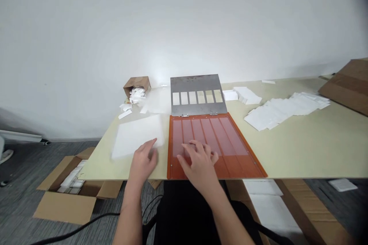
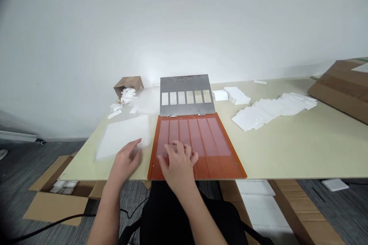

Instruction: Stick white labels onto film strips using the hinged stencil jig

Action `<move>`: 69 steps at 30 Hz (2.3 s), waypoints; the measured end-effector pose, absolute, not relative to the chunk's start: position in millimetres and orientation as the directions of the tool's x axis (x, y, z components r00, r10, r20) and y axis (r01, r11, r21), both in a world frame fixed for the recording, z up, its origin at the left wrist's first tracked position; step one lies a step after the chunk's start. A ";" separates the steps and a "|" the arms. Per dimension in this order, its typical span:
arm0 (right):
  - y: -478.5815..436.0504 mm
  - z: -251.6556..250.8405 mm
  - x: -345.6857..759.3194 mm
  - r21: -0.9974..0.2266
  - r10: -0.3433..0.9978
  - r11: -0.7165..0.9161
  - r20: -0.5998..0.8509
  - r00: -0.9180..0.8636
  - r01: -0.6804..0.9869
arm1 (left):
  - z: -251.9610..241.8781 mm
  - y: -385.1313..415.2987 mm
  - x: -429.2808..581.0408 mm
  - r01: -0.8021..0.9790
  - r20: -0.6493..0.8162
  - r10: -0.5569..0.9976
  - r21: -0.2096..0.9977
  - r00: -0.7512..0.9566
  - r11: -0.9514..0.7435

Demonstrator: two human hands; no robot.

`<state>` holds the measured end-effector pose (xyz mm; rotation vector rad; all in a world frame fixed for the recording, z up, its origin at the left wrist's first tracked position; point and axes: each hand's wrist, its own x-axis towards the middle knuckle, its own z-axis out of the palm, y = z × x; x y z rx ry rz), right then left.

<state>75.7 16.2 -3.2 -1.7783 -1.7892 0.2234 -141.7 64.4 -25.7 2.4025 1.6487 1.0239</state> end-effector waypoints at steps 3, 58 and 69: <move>40.9 8.0 116.2 -0.506 0.960 0.162 0.278 -0.018 0.847 | -28.4 57.4 -141.8 0.886 0.496 0.842 0.264 0.214 -0.381; 25.7 39.3 194.9 0.459 0.535 0.483 0.519 -0.666 0.746 | -4.8 13.7 -73.1 0.771 0.798 0.581 0.265 0.161 -0.579; 10.2 1.2 189.3 0.368 0.597 0.512 0.497 -0.630 0.776 | -18.3 6.6 -86.0 0.825 0.688 0.598 -0.003 0.412 -0.565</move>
